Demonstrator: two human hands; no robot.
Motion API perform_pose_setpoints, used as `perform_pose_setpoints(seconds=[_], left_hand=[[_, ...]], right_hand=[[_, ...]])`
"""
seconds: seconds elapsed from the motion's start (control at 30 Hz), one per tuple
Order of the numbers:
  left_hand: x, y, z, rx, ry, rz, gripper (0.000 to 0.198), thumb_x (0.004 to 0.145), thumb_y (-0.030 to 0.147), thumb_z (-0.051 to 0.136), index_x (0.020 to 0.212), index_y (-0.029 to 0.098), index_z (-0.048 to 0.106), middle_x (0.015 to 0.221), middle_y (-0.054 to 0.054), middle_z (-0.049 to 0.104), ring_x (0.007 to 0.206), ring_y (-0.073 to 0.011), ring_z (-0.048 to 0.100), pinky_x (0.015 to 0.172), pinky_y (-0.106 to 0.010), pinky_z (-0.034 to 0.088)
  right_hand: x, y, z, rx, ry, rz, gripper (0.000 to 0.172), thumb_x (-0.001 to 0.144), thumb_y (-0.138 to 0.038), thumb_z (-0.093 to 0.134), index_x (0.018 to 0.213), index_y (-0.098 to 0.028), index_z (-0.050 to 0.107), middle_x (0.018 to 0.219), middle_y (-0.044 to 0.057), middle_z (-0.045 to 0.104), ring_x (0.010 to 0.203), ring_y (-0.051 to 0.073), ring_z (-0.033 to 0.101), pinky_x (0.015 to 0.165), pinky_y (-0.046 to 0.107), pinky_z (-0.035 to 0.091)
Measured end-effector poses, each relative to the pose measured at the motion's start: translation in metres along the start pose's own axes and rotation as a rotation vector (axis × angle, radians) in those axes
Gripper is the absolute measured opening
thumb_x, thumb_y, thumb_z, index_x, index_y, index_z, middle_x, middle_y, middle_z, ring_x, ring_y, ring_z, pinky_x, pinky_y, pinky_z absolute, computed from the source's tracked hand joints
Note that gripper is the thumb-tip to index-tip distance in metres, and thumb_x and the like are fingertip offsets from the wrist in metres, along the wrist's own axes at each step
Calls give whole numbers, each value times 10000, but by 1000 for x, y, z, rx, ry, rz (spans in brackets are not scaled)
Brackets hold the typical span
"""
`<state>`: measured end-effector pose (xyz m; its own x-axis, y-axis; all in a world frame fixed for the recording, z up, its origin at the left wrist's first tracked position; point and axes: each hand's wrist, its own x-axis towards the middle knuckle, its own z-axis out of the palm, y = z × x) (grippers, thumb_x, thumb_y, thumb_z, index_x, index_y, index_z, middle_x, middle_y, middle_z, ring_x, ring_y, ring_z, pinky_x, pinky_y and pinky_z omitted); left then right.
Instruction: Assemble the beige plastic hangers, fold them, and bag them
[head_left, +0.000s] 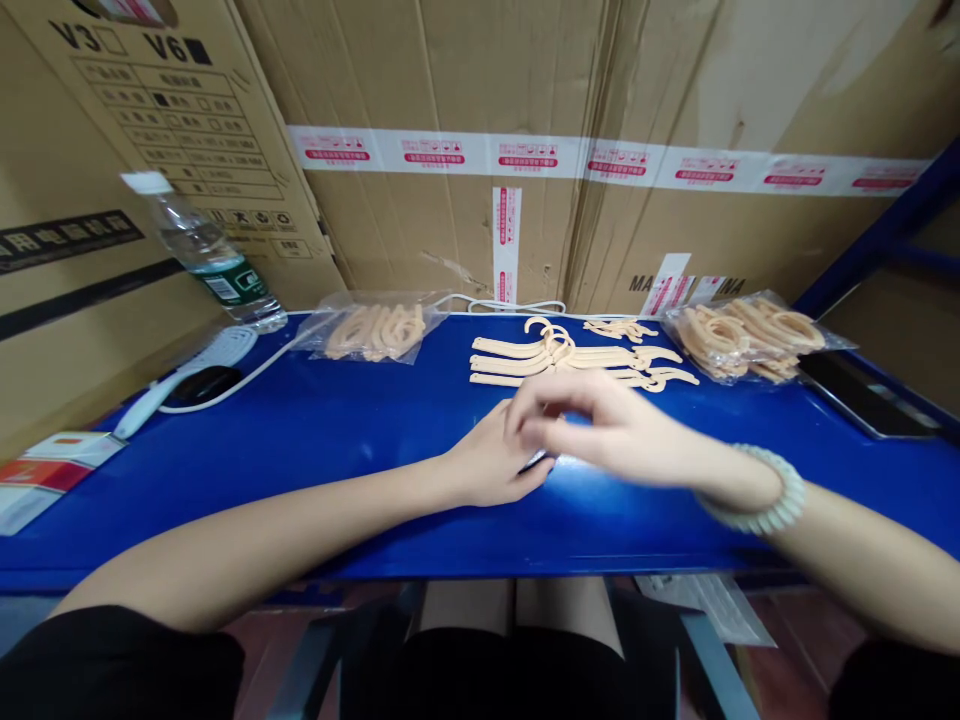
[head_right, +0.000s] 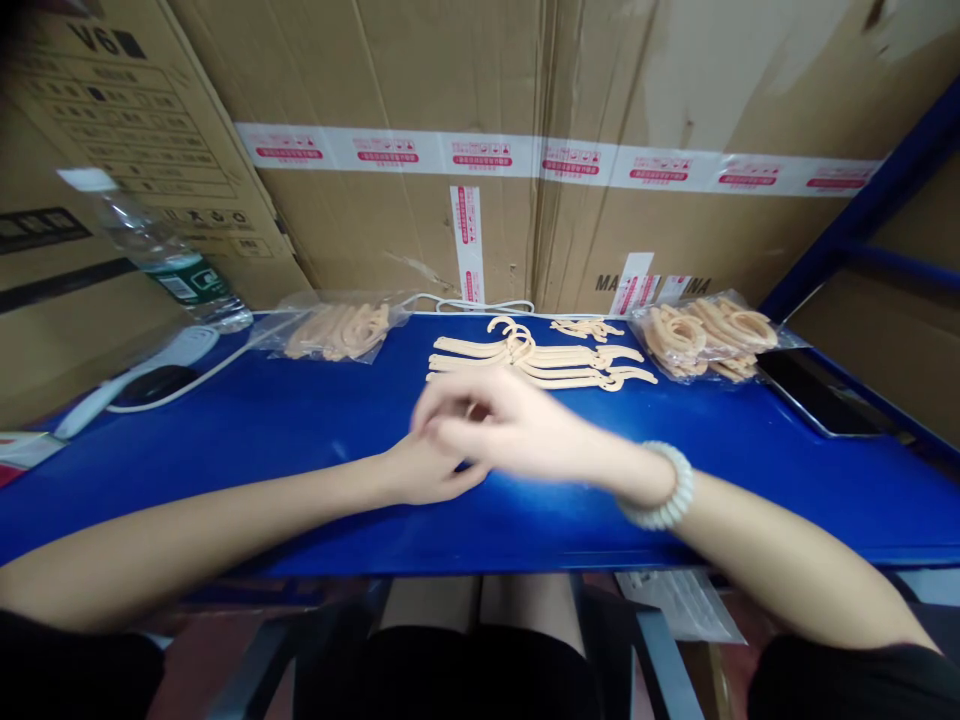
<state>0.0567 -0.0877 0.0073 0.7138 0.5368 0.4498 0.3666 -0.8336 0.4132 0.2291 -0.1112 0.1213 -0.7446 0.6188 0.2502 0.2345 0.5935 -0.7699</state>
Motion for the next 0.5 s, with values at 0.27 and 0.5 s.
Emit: perform_pose_setpoints(seconds=[0.27,0.5], left_hand=[[0,-8,-11,116,-32,107,260,954,232,523,1191,145,590,1241,-139,664,1210,-291,572,1037,-435,428],[0,-7,-9,70,-69,100,235,967,203,506,1180,150,589,1217,-125,663,1180,-273,577,1029,-422,433]], right_hand=[[-32,176,-136,-1134,274,444,361,867,-126,435,1140,-65,664,1066,224,710,1037,344,629,903,454,500],[-49,208,-146,-1114,156,343,464,898,-134,399,1297,-103,635,1431,170,592,1347,289,514,1136,457,400]])
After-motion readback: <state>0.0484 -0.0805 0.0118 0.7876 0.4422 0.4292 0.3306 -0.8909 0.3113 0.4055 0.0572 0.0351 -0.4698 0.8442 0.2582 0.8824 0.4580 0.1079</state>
